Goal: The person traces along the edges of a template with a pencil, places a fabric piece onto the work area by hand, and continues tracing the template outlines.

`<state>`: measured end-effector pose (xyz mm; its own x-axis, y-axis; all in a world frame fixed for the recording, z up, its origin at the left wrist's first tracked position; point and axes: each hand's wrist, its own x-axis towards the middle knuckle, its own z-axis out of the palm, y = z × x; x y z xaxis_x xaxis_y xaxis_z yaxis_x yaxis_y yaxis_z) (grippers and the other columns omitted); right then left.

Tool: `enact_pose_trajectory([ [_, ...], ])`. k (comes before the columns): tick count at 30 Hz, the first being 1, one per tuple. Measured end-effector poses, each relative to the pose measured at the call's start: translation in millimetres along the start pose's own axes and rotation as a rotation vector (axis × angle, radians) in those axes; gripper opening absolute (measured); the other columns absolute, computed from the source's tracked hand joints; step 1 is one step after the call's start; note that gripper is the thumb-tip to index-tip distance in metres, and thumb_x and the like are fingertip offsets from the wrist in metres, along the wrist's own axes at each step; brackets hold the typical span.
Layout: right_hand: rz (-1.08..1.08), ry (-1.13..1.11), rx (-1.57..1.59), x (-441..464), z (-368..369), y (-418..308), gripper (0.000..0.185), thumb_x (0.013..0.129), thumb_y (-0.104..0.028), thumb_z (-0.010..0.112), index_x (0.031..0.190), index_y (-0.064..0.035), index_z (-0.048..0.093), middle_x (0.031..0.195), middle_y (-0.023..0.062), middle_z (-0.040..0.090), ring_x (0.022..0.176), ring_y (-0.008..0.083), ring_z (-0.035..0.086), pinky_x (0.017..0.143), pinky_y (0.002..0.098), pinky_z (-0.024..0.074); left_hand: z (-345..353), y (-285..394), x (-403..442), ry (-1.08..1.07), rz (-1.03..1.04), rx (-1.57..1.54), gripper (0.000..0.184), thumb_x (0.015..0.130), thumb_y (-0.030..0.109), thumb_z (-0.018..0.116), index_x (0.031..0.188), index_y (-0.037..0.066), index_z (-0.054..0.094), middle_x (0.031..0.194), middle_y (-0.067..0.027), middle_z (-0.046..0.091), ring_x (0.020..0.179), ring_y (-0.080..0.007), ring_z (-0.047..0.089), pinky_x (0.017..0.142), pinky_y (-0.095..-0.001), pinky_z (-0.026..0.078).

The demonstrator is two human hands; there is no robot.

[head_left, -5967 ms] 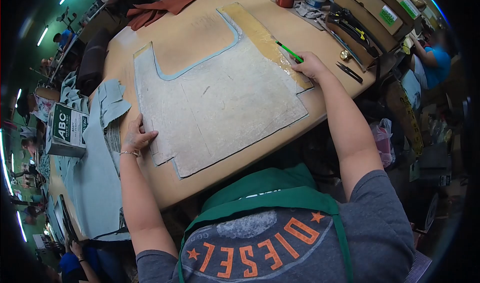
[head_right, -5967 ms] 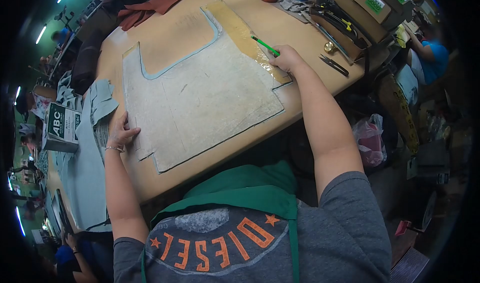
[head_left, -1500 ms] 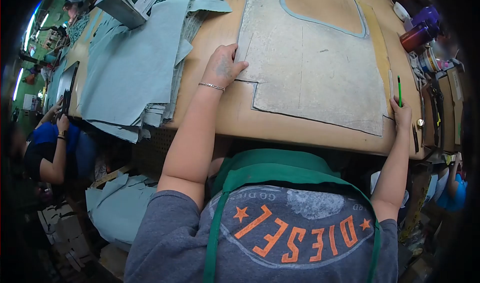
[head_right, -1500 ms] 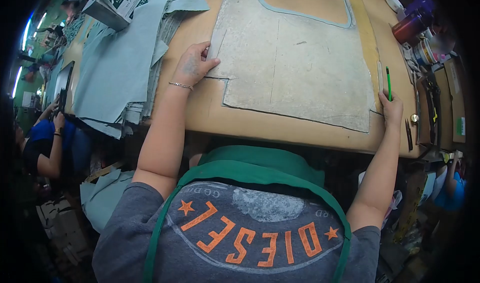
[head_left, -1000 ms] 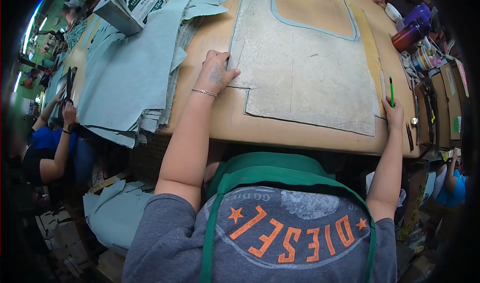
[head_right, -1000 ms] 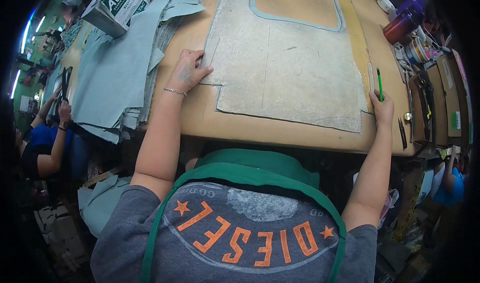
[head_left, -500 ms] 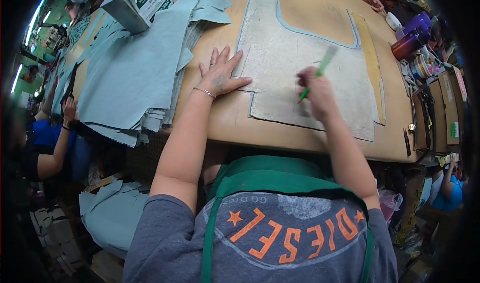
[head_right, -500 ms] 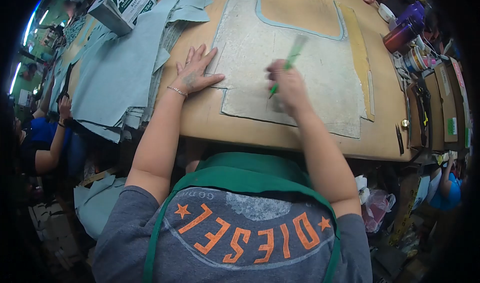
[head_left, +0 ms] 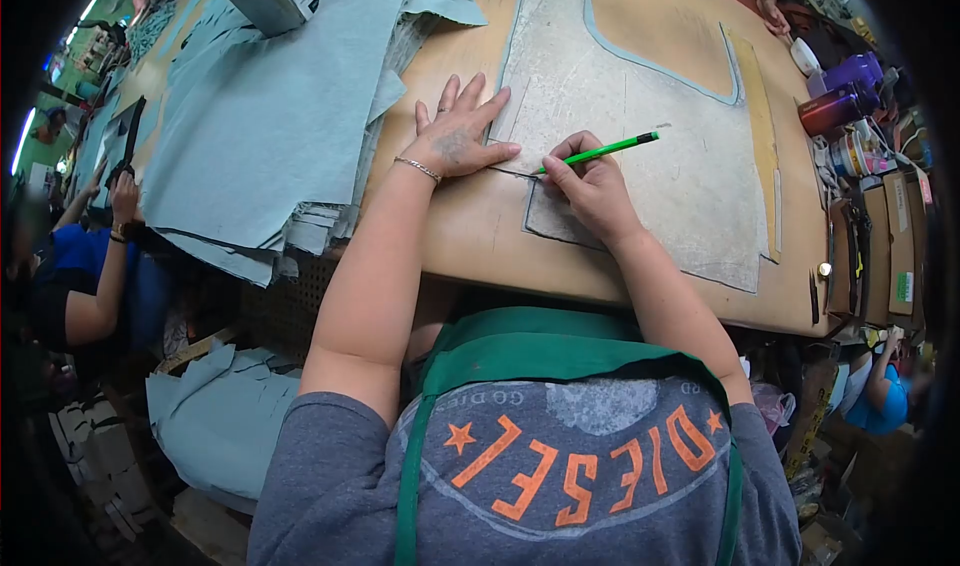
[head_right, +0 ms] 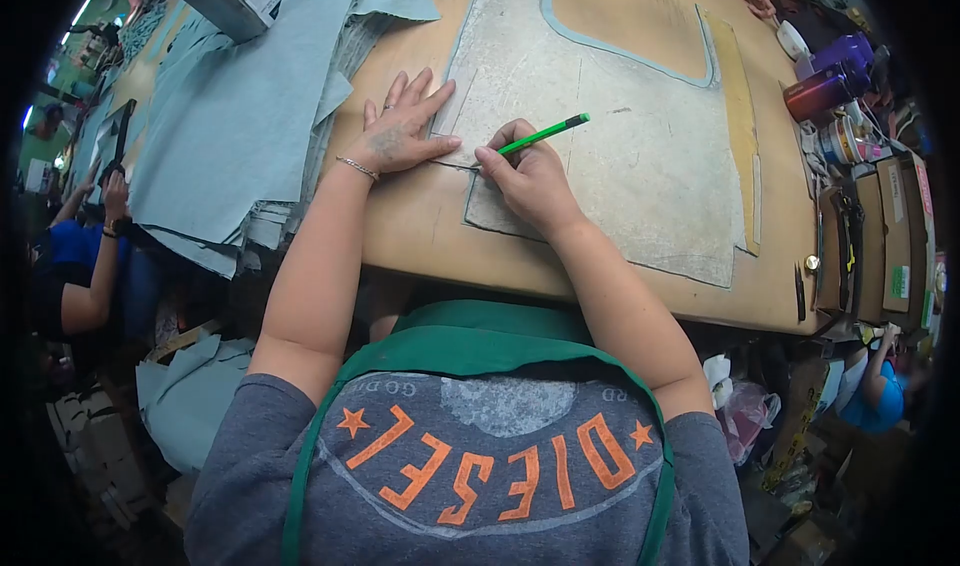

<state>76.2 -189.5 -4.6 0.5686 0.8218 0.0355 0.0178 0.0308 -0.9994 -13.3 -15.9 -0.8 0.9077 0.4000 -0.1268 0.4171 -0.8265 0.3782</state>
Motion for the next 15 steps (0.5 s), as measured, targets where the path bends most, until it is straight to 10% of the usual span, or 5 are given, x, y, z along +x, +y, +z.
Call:
enact_pose_trajectory([
  [15,-0.093,0.061,-0.319,7,7,9,0.019,0.078,-0.016,0.061,0.076,-0.0027,0.048,0.061,0.0078,0.05,0.055,0.0142,0.047,0.054,0.0271,0.0401,6,9,-3,0.113,-0.022,0.077,0.099,0.049,0.071,0.059,0.132,0.025,0.03,0.141,-0.0109,0.017,0.131,-0.0311,0.006,0.096,-0.062,0.008],
])
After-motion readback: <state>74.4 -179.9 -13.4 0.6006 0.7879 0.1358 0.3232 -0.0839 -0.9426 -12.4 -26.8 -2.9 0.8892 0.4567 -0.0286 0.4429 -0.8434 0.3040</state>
